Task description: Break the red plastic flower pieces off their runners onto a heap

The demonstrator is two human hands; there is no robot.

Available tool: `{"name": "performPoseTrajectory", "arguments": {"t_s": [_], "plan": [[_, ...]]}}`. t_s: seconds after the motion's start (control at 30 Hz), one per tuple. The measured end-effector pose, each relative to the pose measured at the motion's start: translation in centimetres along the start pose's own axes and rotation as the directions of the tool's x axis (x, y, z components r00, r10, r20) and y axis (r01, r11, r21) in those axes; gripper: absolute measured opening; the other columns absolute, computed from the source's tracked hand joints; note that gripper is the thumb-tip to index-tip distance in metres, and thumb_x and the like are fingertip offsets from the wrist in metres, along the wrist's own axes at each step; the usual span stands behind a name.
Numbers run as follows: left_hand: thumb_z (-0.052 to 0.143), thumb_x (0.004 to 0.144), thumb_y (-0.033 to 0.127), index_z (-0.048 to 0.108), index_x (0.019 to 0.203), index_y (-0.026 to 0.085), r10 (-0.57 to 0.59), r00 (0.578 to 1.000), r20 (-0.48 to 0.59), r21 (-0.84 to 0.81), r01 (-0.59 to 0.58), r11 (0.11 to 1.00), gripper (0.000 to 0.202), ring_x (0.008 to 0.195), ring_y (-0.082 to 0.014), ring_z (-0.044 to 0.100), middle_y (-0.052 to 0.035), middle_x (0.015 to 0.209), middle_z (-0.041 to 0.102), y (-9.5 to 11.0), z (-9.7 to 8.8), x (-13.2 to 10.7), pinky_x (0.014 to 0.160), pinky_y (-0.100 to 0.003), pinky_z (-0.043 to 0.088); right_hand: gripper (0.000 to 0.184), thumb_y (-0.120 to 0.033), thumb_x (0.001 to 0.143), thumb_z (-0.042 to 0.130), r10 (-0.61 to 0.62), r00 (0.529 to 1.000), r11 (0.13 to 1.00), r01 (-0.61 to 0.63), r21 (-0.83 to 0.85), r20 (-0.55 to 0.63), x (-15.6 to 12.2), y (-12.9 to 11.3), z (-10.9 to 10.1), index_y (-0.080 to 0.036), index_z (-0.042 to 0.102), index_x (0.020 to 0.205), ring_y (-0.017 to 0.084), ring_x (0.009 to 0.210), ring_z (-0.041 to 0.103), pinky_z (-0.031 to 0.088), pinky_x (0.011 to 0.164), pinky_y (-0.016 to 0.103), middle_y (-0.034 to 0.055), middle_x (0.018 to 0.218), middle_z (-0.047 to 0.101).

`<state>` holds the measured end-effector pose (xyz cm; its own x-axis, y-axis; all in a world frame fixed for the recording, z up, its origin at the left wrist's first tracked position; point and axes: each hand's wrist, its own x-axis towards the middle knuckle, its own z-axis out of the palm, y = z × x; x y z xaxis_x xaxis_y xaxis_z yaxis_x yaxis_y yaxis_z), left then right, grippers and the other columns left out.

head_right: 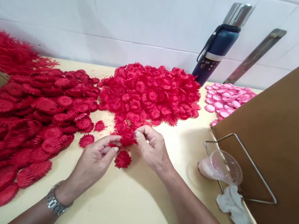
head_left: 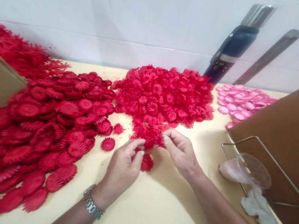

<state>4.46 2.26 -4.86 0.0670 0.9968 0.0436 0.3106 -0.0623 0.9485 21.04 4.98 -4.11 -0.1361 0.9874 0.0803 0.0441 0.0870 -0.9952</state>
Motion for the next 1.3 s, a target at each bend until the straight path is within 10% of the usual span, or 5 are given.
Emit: {"name": "performPoseTrajectory", "arguments": {"t_s": [0.2,0.4,0.67,1.3], "plan": [[0.048,0.082,0.020,0.057,0.108,0.022,0.143,0.990,-0.015,0.065,-0.142,0.988,0.027,0.061,-0.0082,0.050,-0.0024,0.093,0.056,0.7,0.0,-0.6,0.057,-0.021,0.042,0.035,-0.048,0.073,0.063,0.131,0.983,0.957,-0.160,0.242,0.130,-0.5,-0.6,0.9,-0.015,0.052,0.064,0.008,0.054,0.041,0.034,0.056,0.022,-0.0028,0.059,0.049],[0.050,0.080,0.020,0.052,0.071,0.018,0.048,0.998,0.034,-0.078,-0.045,0.996,0.010,0.057,-0.0079,0.047,0.0031,0.065,0.048,1.6,0.3,-1.0,0.054,-0.018,0.039,0.039,-0.051,0.074,0.061,0.144,0.962,0.954,-0.197,0.225,0.233,-1.0,-0.5,1.6,-0.016,0.049,0.060,0.008,0.051,0.039,0.033,0.051,0.022,-0.0038,0.055,0.045],[0.050,0.077,0.022,0.044,0.063,0.018,-0.121,0.992,0.046,-0.134,0.126,0.983,0.016,0.041,-0.0042,0.033,0.0067,0.052,0.043,2.3,0.0,-0.9,0.040,-0.017,0.028,0.030,-0.045,0.074,0.063,0.091,0.965,0.963,-0.148,0.224,0.246,-1.4,-0.7,1.4,-0.017,0.054,0.077,0.010,0.059,0.051,0.043,0.058,0.024,-0.0014,0.066,0.055],[0.054,0.079,0.027,0.057,0.082,0.017,-0.037,0.995,0.094,-0.135,0.050,0.990,0.011,0.045,-0.0062,0.039,0.0049,0.054,0.047,2.6,-0.6,-0.9,0.039,-0.017,0.029,0.040,-0.049,0.080,0.053,0.066,0.986,0.998,-0.064,-0.012,0.153,-1.8,0.0,1.7,-0.018,0.039,0.059,0.006,0.050,0.031,0.026,0.046,0.020,-0.0060,0.053,0.036]]}}
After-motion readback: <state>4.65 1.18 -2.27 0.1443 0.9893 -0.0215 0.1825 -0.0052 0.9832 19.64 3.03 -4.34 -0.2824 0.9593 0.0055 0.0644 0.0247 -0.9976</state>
